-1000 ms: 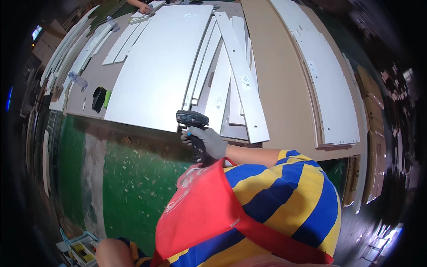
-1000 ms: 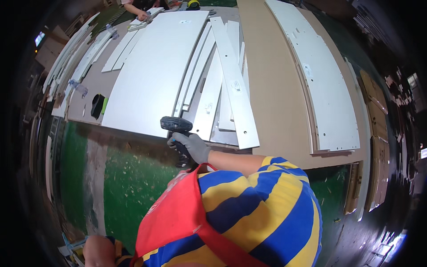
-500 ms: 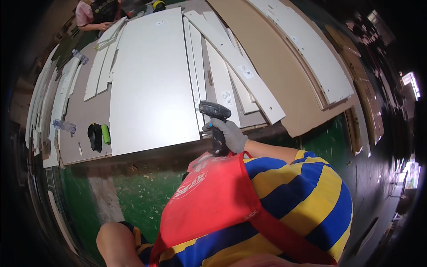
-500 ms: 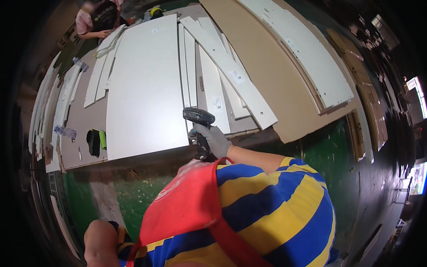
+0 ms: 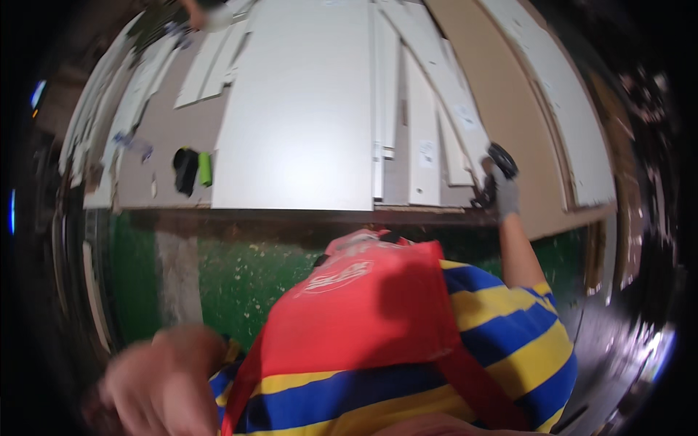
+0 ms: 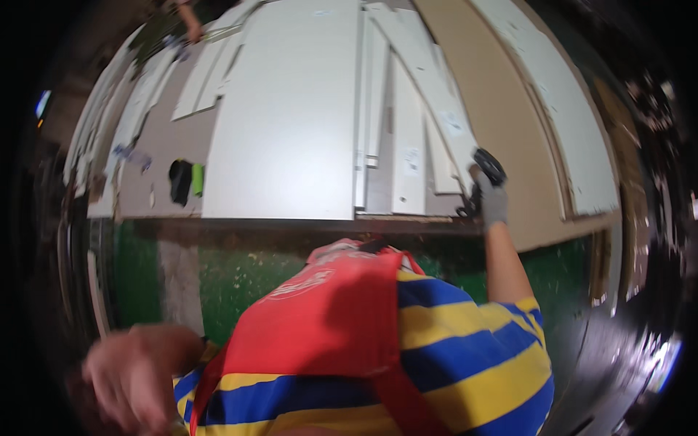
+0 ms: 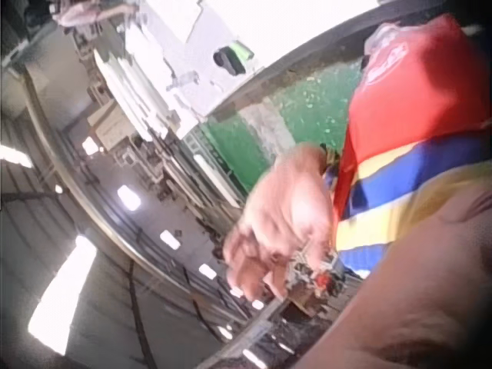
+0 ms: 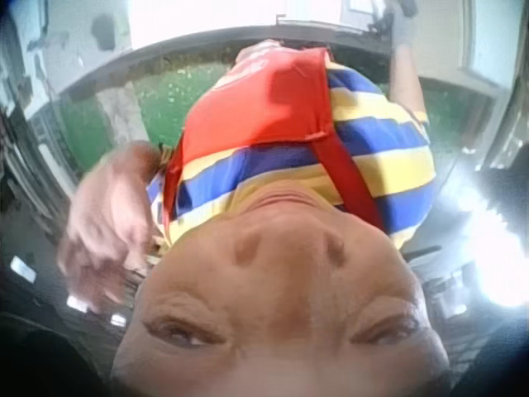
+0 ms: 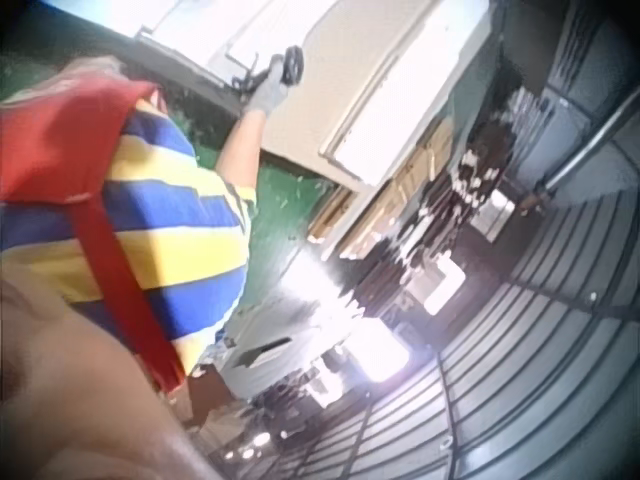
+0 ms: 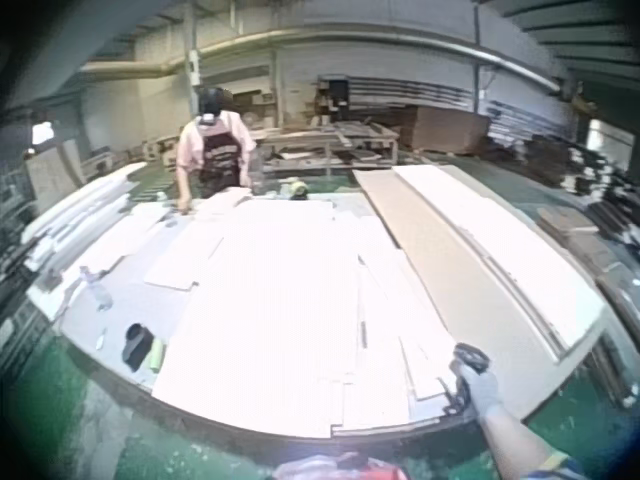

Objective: The person wipes white wooden panels with a cloth and uses a handheld barcode scanner to scan labels on the panels. They handle multiple panels, scanning each one and placing them on a workbench.

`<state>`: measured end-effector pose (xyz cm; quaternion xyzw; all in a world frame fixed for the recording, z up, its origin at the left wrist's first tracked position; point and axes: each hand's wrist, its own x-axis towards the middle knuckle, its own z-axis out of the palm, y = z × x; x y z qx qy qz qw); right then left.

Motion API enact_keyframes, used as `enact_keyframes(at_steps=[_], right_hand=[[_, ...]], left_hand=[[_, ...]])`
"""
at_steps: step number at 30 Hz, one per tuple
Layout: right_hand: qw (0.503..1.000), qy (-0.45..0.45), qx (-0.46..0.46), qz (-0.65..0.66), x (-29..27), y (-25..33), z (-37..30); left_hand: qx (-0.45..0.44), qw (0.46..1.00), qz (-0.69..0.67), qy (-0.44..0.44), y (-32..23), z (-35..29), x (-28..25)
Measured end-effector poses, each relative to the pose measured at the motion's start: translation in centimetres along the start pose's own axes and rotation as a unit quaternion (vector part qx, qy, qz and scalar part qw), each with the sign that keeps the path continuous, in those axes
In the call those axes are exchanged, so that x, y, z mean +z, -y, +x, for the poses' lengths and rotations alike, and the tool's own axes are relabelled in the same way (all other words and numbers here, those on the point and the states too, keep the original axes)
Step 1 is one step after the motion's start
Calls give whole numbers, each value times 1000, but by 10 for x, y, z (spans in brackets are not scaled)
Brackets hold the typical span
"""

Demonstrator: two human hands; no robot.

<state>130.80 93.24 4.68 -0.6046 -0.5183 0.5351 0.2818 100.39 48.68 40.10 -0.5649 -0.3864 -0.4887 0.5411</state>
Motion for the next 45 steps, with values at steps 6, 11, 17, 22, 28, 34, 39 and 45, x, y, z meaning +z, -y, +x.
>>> enact_keyframes(at_steps=[6,11,17,22,28,34,39,45], right_hand=[[990,42,-29,131,30,-3,-17],[982,105,-35,155,72,14,-61],[960,203,-41,186,112,35,-98],[927,331,98,148,154,62,-129],[943,301,43,132,209,55,-147],[971,218,-2,95,251,69,-165],[981,162,-75,76,293,69,-177],[971,237,-15,-22,337,78,-209]], left_hand=[[-460,816,72,342,41,-209,11],[-566,683,190,421,24,-309,1],[-577,589,238,513,14,-349,-11],[-569,558,291,529,45,-354,-30],[-546,582,335,501,96,-380,-71],[-662,570,182,451,147,-378,-91],[-758,458,101,455,180,-371,-100],[-727,547,67,411,181,-430,-127]])
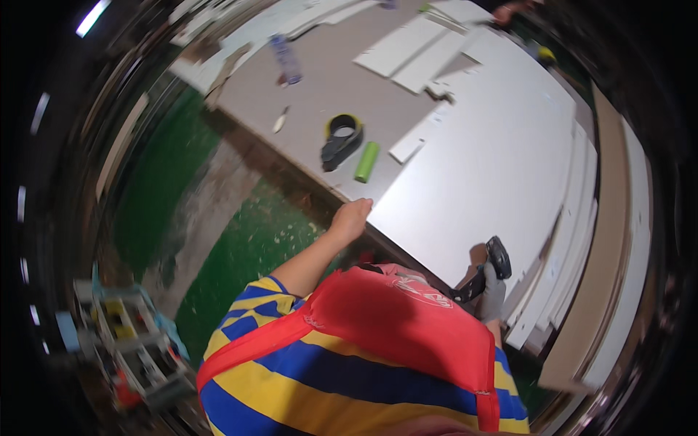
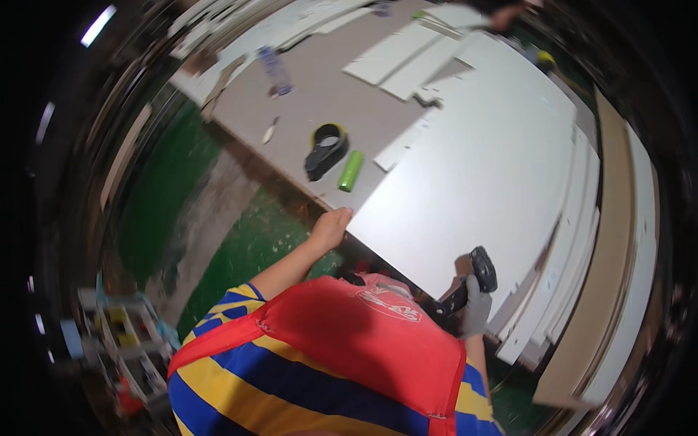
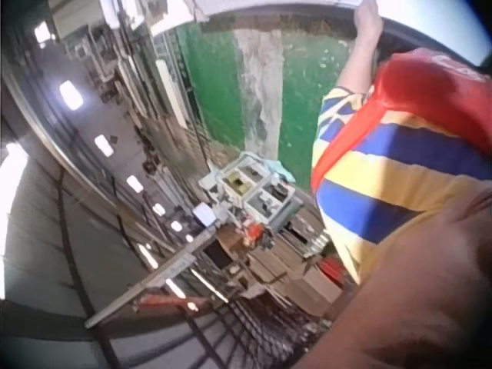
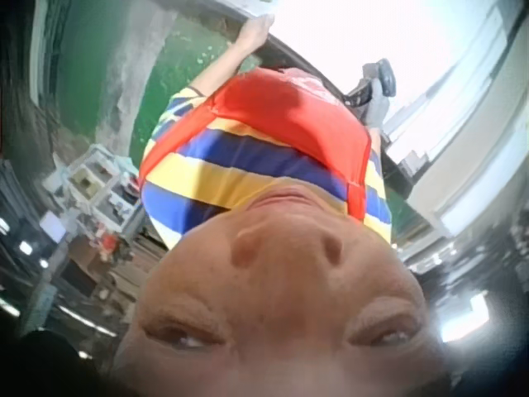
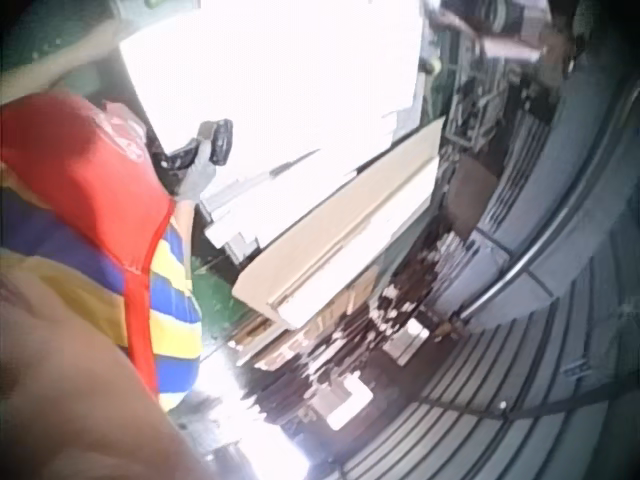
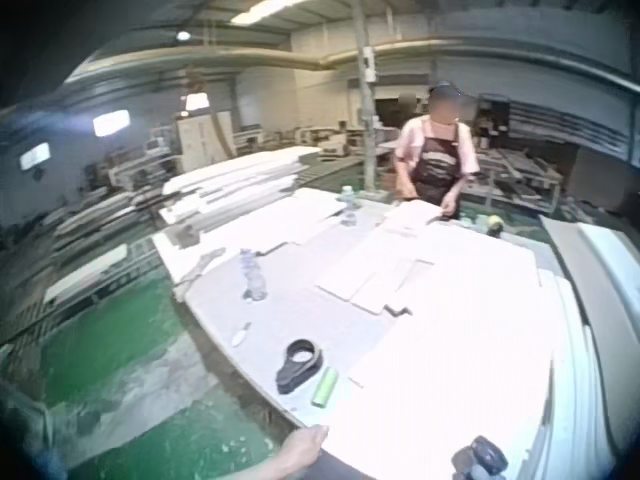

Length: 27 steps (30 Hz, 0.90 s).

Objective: The person wipes white wooden panels with a cloth and uses a handheld barcode scanner to scan labels on the panels. They handle multiple panels, scanning each one and placing them on a workbench.

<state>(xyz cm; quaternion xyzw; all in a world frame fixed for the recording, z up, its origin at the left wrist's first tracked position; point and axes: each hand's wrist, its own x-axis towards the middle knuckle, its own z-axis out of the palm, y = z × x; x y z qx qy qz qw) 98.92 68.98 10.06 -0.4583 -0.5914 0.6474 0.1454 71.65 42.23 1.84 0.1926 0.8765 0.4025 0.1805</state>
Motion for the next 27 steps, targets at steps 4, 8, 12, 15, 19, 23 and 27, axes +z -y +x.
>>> enact_keyframes(at_steps=[4,8,12,15,19,23,27], right_hand=[[989,83,-43,112,60,24,3],[958,150,-47,241,120,30,22],[916,244,33,316,189,45,13],[905,314,90,273,246,54,6],[911,348,96,199,359,60,-6],[907,382,114,139,480,72,-30],[947,319,-6,32,565,80,-3]], left_hand=[[-71,993,-90,-7,11,-39,-25],[-104,994,-6,30,41,-68,-56],[-150,988,-33,26,79,-69,-84],[-146,988,-56,24,114,-66,-119],[-155,983,-92,8,176,-58,-190],[-157,977,-118,-84,248,-73,-276],[-251,961,-64,-92,315,-68,-360]])
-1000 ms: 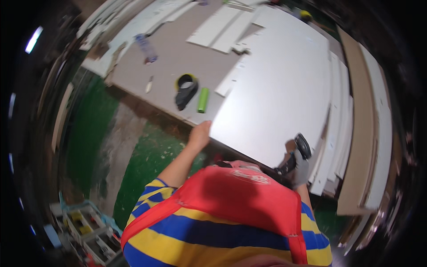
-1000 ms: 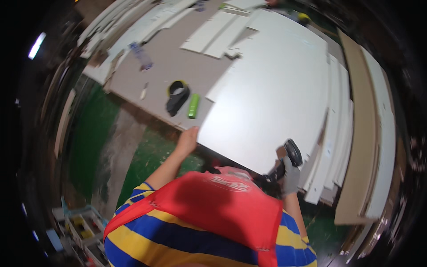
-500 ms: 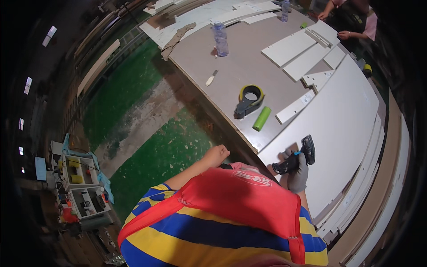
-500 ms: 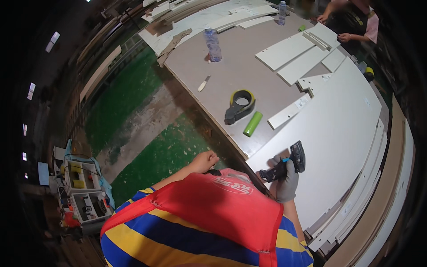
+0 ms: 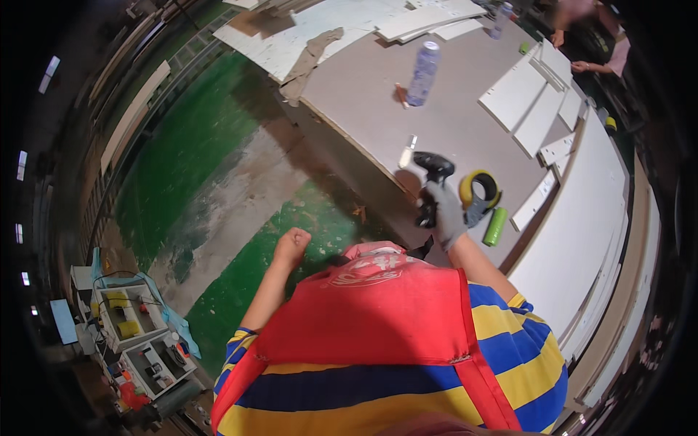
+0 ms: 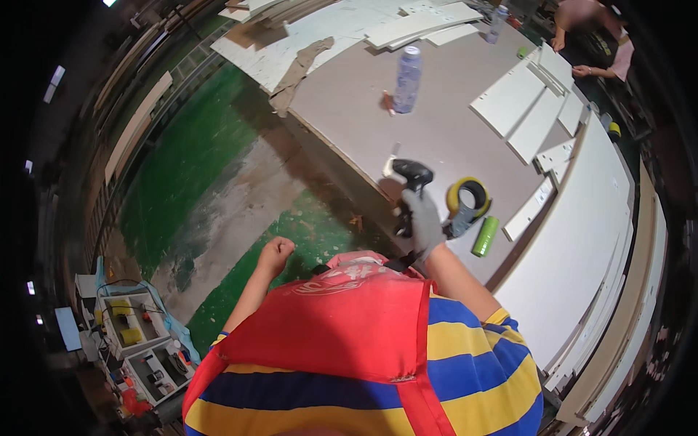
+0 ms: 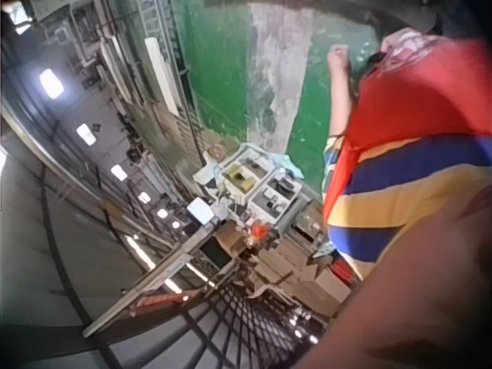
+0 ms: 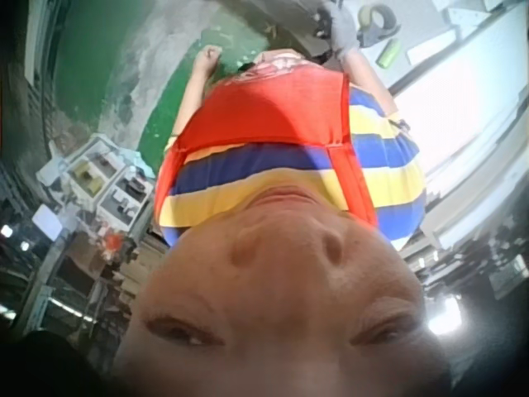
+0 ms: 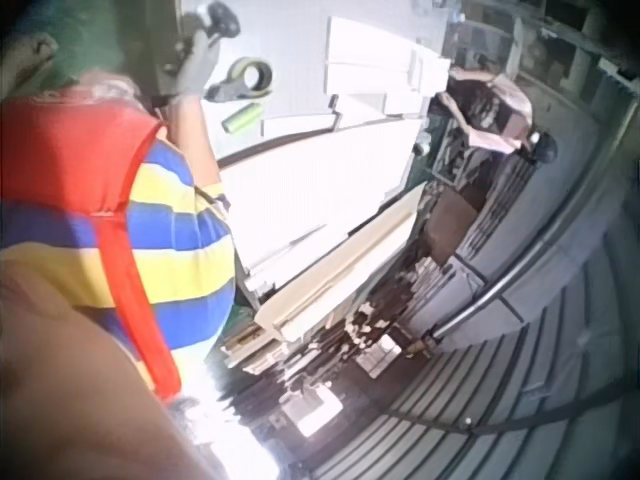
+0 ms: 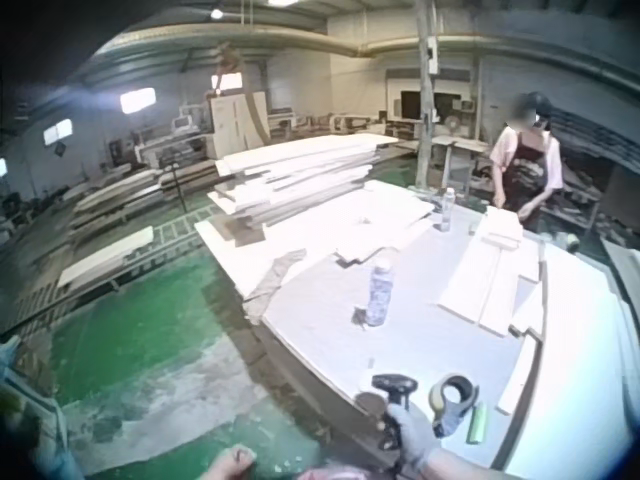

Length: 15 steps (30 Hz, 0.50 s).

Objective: The person wipes white wooden panels with a cloth and uses a handheld barcode scanner to scan labels on the panels. They handle multiple panels, scanning each one and placing them on a workbench.

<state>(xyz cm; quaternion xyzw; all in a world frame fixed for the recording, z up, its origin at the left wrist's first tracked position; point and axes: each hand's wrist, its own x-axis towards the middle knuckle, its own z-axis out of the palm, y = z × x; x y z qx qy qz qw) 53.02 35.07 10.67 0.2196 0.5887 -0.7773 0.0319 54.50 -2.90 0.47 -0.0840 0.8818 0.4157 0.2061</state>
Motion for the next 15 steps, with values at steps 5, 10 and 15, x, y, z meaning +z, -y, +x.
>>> enact_keyframes(at_steps=[5,10,15], right_hand=[[977,-151,-26,-150,-26,4,105],[868,-270,-210,-359,-110,-46,195],[730,-346,-43,-587,-58,-15,182]], left_hand=[[60,995,-20,-72,-17,68,-61],[229,971,-34,-68,-72,150,-63],[230,968,80,-57,-115,207,-86]])
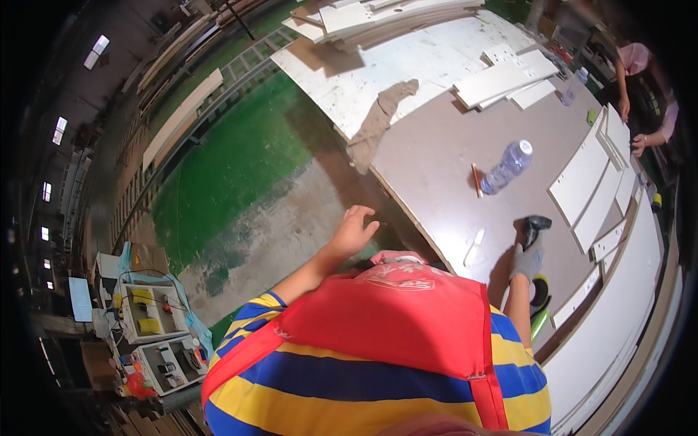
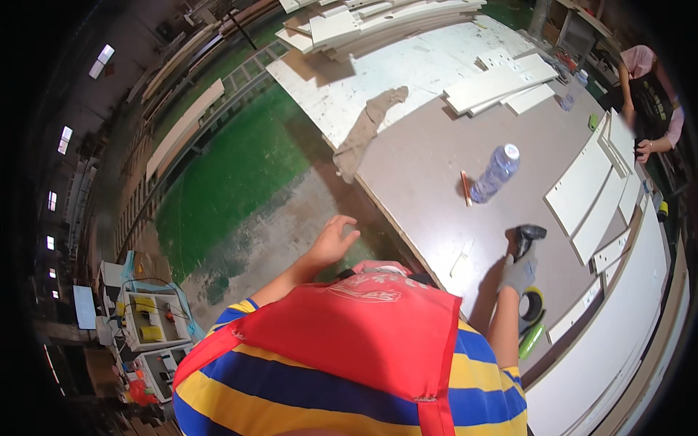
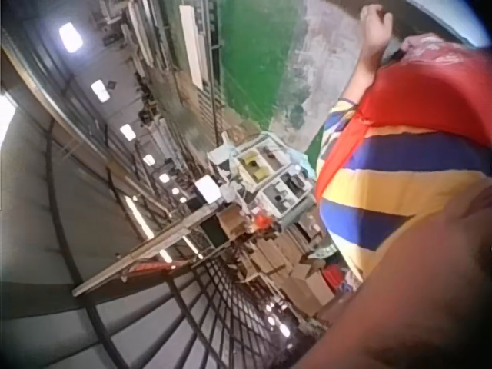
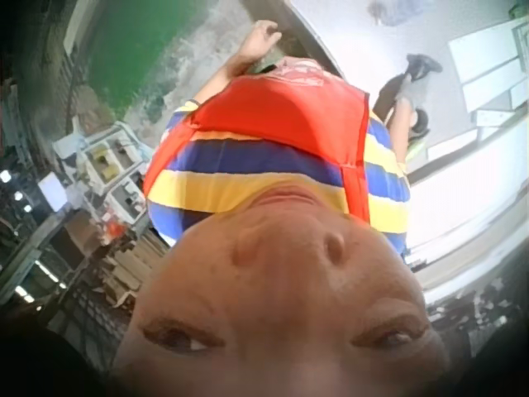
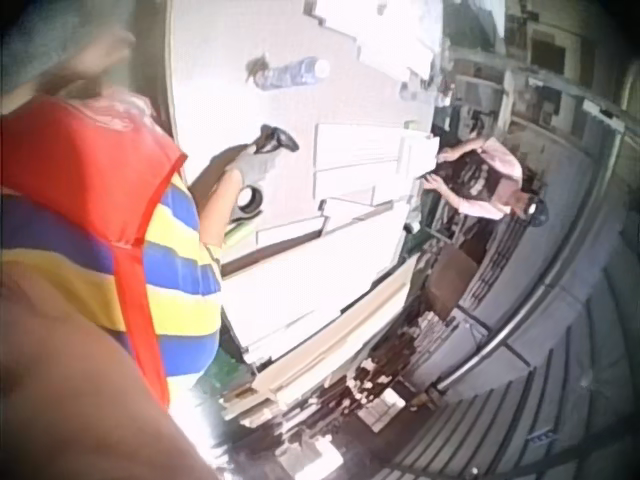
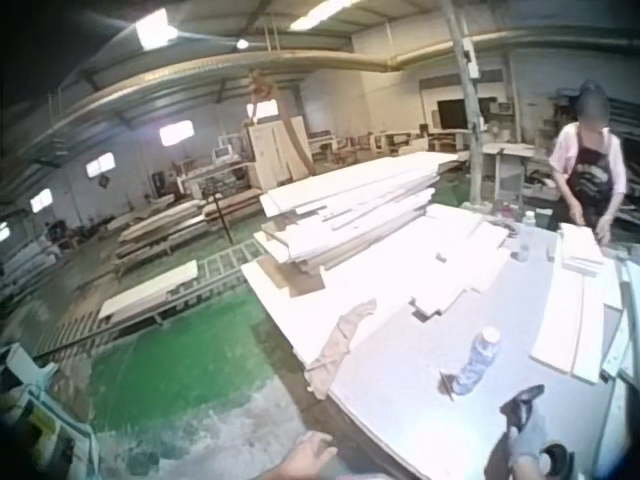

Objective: The person wipes white wooden panels with a cloth and uses a handheld barcode scanner to scan labels on the panels. They handle multiple panels, scanning each one and placing them on a workbench.

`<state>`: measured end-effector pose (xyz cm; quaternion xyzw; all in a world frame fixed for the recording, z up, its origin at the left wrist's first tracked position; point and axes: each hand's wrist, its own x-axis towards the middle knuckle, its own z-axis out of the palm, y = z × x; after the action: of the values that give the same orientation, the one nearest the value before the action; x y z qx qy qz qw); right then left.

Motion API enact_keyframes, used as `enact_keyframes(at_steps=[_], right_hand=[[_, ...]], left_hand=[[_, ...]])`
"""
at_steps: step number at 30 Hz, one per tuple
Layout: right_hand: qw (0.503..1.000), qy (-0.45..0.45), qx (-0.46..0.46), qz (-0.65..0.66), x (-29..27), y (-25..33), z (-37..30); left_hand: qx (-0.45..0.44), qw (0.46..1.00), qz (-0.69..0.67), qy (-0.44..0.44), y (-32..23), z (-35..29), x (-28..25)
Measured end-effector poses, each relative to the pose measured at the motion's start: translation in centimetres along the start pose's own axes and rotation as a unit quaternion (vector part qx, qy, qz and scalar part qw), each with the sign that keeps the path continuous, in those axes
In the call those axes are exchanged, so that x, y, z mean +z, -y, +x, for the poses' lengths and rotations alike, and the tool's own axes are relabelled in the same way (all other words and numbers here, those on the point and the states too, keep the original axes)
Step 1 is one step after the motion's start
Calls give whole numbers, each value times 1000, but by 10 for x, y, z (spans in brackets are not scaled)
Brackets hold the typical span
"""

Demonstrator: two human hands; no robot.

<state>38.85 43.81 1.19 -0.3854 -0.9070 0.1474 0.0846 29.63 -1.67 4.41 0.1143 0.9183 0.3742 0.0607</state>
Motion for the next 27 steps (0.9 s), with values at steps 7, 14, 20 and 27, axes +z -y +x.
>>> enact_keyframes(at_steps=[7,14,20,27], right_hand=[[982,42,-12,183,-9,38,-44],[993,9,87,85,56,90,-107],[969,5,195,154,70,120,-110],[912,-21,190,363,114,125,-129]], left_hand=[[121,981,133,-73,13,138,-18],[228,957,175,34,114,287,-7],[-58,935,-315,-153,95,447,-105],[-116,812,-567,-77,47,549,-231]])
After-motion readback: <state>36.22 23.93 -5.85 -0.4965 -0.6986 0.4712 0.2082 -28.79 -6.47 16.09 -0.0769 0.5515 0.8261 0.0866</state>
